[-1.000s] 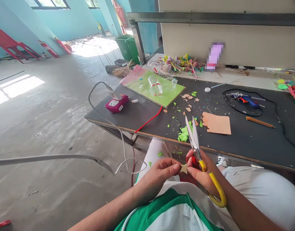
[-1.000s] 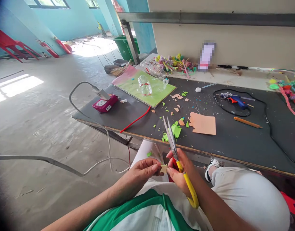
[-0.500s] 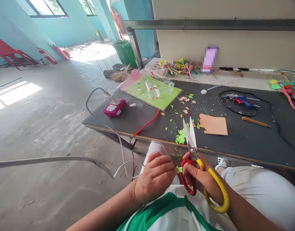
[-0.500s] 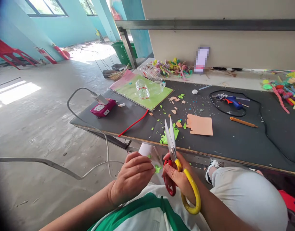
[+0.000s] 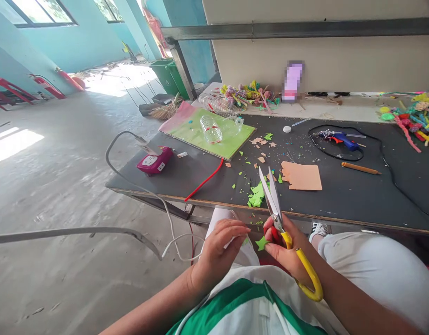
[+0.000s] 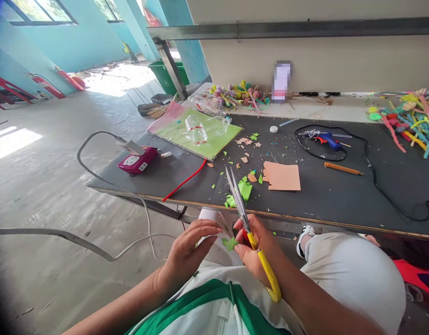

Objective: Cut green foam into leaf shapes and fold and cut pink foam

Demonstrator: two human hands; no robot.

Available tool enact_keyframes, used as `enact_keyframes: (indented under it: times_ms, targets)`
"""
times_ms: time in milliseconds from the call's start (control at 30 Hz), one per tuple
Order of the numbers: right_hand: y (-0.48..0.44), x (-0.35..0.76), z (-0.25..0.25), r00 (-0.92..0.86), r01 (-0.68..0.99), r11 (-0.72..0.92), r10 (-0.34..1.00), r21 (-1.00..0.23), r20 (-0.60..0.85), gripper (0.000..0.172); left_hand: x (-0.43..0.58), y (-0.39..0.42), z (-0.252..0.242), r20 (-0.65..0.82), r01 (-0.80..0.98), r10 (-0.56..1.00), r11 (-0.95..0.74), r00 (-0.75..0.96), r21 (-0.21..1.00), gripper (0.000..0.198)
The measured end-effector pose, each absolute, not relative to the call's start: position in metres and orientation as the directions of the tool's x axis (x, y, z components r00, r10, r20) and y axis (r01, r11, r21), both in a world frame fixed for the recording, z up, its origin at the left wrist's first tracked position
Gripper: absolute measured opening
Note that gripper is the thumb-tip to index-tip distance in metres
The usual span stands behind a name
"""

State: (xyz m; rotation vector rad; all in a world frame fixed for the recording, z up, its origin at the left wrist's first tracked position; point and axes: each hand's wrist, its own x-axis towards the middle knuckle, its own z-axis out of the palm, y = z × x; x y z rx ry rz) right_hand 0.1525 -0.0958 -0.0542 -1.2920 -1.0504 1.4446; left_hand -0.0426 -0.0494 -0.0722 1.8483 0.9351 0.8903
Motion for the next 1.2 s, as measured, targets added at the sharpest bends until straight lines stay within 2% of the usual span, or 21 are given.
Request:
enact_keyframes:
  times_ms: [67, 133, 200, 267, 433, 567, 667, 767, 900, 1100, 1200]
  targets:
    - [-0.097, 0.154, -0.054, -0.009, 0.000, -0.183, 0.983, -0.983, -0.183, 0.030, -0.038, -0.053, -0.074, -0.060, 0.163, 0.906, -0.011, 0.420, 0.987, 0.023]
    - [-0.097, 0.153, -0.054, -0.006, 0.038, -0.174, 0.985, -0.984, -0.174, 0.030, -0.033, -0.057, -0.072, -0.274, 0.067, 0.832, 0.276, 0.483, 0.959, 0.029]
    - [-0.098, 0.151, -0.055, 0.003, 0.068, -0.185, 0.983, -0.980, -0.185, 0.030, -0.029, -0.060, -0.070, -0.343, -0.012, 0.766, 0.416, 0.544, 0.909, 0.031]
    - [-0.098, 0.148, -0.056, 0.013, 0.099, -0.204, 0.979, -0.974, -0.204, 0.030, -0.026, -0.061, -0.068, -0.363, -0.061, 0.742, 0.476, 0.564, 0.877, 0.026]
    - [-0.096, 0.147, -0.055, -0.013, 0.046, -0.246, 0.969, -0.968, -0.247, 0.030, -0.020, -0.059, -0.071, -0.411, -0.048, 0.744, 0.509, 0.527, 0.859, 0.021]
    - [-0.094, 0.154, -0.048, -0.020, -0.043, -0.332, 0.943, -0.942, -0.331, 0.031, -0.019, -0.058, -0.076, -0.405, -0.131, 0.762, 0.531, 0.505, 0.837, 0.020]
    - [-0.093, 0.157, -0.049, -0.021, -0.053, -0.335, 0.942, -0.941, -0.334, 0.035, -0.019, -0.058, -0.076, -0.406, -0.156, 0.766, 0.540, 0.498, 0.827, 0.020]
    - [-0.092, 0.155, -0.056, -0.030, -0.059, -0.286, 0.958, -0.956, -0.285, 0.031, -0.016, -0.057, -0.073, -0.402, -0.134, 0.778, 0.519, 0.482, 0.844, 0.021]
    - [-0.091, 0.152, -0.063, 0.041, -0.045, -0.184, 0.982, -0.982, -0.186, 0.030, -0.009, -0.055, -0.067, -0.400, -0.059, 0.778, 0.485, 0.483, 0.872, 0.026]
    - [-0.091, 0.155, -0.056, 0.167, 0.186, -0.082, 0.985, -0.979, -0.051, 0.029, 0.004, -0.046, -0.052, -0.358, -0.018, 0.789, 0.423, 0.499, 0.906, 0.031]
    - [-0.088, 0.164, -0.048, 0.249, 0.176, -0.044, 0.969, -0.983, 0.001, 0.028, 0.010, -0.040, -0.036, -0.324, 0.001, 0.802, 0.374, 0.501, 0.928, 0.029]
